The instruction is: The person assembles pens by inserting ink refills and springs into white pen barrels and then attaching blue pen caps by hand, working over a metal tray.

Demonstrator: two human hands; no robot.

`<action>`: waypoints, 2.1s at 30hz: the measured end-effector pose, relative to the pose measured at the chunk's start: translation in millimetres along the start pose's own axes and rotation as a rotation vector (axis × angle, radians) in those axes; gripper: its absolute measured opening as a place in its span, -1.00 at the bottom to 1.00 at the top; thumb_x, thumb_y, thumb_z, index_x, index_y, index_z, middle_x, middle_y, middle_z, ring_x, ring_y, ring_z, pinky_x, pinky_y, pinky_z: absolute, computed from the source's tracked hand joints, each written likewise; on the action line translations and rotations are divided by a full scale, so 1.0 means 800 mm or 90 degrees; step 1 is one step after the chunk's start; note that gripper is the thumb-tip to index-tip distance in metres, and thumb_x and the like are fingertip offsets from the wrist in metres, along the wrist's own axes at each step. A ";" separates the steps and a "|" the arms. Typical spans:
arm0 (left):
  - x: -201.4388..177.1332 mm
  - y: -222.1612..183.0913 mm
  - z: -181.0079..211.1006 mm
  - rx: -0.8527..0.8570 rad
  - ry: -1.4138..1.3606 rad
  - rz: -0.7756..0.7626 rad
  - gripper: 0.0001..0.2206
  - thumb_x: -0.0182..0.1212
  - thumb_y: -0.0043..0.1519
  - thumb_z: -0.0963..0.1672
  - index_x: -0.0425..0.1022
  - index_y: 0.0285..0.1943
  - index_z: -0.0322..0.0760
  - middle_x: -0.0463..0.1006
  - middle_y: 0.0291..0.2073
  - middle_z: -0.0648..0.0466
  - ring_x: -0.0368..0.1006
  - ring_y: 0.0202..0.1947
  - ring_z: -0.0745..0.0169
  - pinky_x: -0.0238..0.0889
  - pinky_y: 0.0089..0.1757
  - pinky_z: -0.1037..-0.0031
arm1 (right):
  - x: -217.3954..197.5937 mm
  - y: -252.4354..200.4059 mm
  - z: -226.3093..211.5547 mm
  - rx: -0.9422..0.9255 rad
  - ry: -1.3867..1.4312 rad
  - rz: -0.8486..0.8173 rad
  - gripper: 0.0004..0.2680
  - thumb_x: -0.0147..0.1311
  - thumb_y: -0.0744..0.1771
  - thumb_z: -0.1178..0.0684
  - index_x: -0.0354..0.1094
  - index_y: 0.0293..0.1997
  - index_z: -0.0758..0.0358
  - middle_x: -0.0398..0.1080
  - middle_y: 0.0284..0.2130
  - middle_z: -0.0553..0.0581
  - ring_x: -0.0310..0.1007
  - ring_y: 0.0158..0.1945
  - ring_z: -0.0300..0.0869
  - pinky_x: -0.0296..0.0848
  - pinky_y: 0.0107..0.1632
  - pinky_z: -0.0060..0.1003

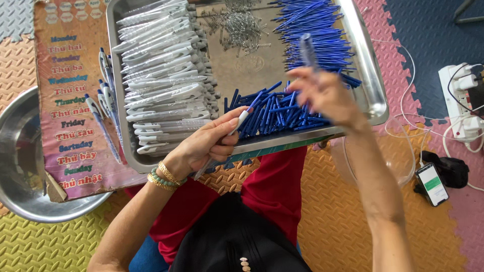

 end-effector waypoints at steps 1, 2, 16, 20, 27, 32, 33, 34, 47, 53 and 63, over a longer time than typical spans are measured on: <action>0.002 0.002 0.000 0.003 0.011 -0.004 -0.47 -0.07 0.58 -0.04 0.04 0.77 0.18 0.03 -0.44 0.23 -0.07 -0.64 0.65 -0.16 -0.64 0.86 | 0.026 -0.005 -0.017 0.021 0.125 -0.054 -0.80 0.05 0.51 0.13 0.45 0.29 0.36 0.61 -0.21 0.28 0.53 -0.37 -0.20 0.52 -0.41 -0.35; 0.005 0.003 0.000 0.005 0.022 -0.008 -0.48 -0.07 0.58 -0.04 0.05 0.77 0.17 0.04 -0.44 0.23 -0.06 -0.64 0.65 -0.16 -0.63 0.86 | 0.053 -0.010 -0.036 0.043 0.250 -0.109 -0.78 0.03 0.50 0.12 0.41 0.29 0.39 0.61 -0.23 0.23 0.51 -0.44 -0.27 0.51 -0.45 -0.43; 0.003 -0.033 0.040 0.028 0.142 0.071 -0.44 -0.01 0.55 -0.01 0.08 0.76 -0.01 0.33 -0.36 0.07 0.06 -0.61 0.61 -0.06 -0.65 0.81 | -0.086 0.078 0.154 0.161 0.320 0.260 -0.87 0.06 0.54 -0.04 0.45 0.00 0.12 0.59 -0.36 0.13 0.52 -0.54 -0.31 0.54 -0.55 -0.47; -0.026 -0.018 0.034 0.009 0.223 0.098 -0.43 0.07 0.52 -0.03 0.15 0.74 -0.13 0.42 -0.14 0.03 0.28 -0.41 0.54 0.11 -0.59 0.83 | -0.131 0.097 0.256 0.214 0.204 0.363 -0.83 0.11 0.49 -0.08 0.45 -0.04 0.21 0.65 -0.36 0.13 0.60 -0.57 -0.40 0.61 -0.59 -0.56; 0.020 0.006 0.090 -0.038 0.469 0.146 -0.53 -0.01 0.54 -0.05 0.41 0.56 -0.42 0.52 -0.24 -0.03 0.49 -0.41 0.37 0.44 -0.50 0.62 | -0.127 0.053 0.153 0.040 -0.081 0.390 -0.80 0.12 0.56 0.05 0.38 0.25 0.40 0.61 -0.25 0.40 0.60 -0.50 -0.22 0.64 -0.60 -0.34; 0.073 0.033 0.140 -0.037 1.055 0.159 -0.73 0.13 0.55 -0.01 0.64 0.12 -0.24 0.79 -0.40 0.10 0.65 -0.55 0.39 0.48 -0.45 0.59 | 0.048 0.013 0.012 0.172 0.493 -0.018 -0.77 -0.13 0.53 0.01 0.37 0.24 0.31 0.58 0.00 0.30 0.71 -0.04 0.04 0.77 -0.12 -0.25; 0.076 0.040 0.141 -0.038 1.056 0.160 -0.73 0.13 0.55 -0.01 0.64 0.12 -0.24 0.79 -0.40 0.10 0.65 -0.55 0.39 0.48 -0.45 0.59 | 0.065 0.019 0.007 0.171 0.494 -0.019 -0.77 -0.13 0.53 0.01 0.37 0.24 0.31 0.58 0.00 0.30 0.71 -0.04 0.04 0.77 -0.12 -0.25; 0.082 0.046 0.148 -0.002 1.198 0.188 -0.71 0.24 0.52 0.04 0.63 0.01 -0.23 0.66 -0.47 0.10 0.61 -0.55 0.23 0.45 -0.45 0.38 | 0.091 0.022 0.004 0.221 0.540 -0.068 -0.70 -0.10 0.50 -0.05 0.33 0.28 0.38 0.55 0.08 0.40 0.70 -0.03 0.04 0.76 -0.09 -0.25; 0.130 0.053 0.160 0.001 1.884 0.226 -0.59 0.25 0.55 0.00 0.48 -0.45 -0.01 0.32 -0.64 0.35 0.17 -0.62 0.48 0.21 -0.51 0.57 | 0.154 0.048 0.003 0.341 0.719 -0.093 -0.72 0.00 0.48 -0.08 0.40 0.22 0.32 0.62 0.06 0.27 0.67 0.07 -0.08 0.73 0.09 -0.13; 0.158 0.060 0.146 0.297 2.031 0.152 -0.46 0.25 0.50 0.12 0.35 -0.63 0.18 0.06 -0.76 0.36 0.01 -0.59 0.42 0.11 -0.12 0.41 | 0.157 0.039 0.033 0.431 0.623 0.024 -0.78 0.24 0.34 0.14 0.24 -0.46 -0.04 0.21 -0.63 -0.18 0.17 -0.50 -0.40 0.16 -0.44 -0.45; 0.120 0.027 0.236 0.202 1.983 0.221 -0.56 0.34 0.54 -0.01 0.36 -0.49 0.10 0.25 -0.62 0.37 0.13 -0.56 0.46 0.26 -0.33 0.54 | 0.117 0.057 0.017 0.266 0.827 -0.042 -0.91 0.18 0.45 0.18 0.46 -0.01 0.42 0.59 -0.31 0.27 0.67 -0.35 -0.22 0.73 -0.28 -0.52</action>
Point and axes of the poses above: each hand's wrist, its own y-axis towards the middle knuckle, its own x-axis out of the palm, z = x × y, the point moved 7 cm from there along y, towards the middle knuckle
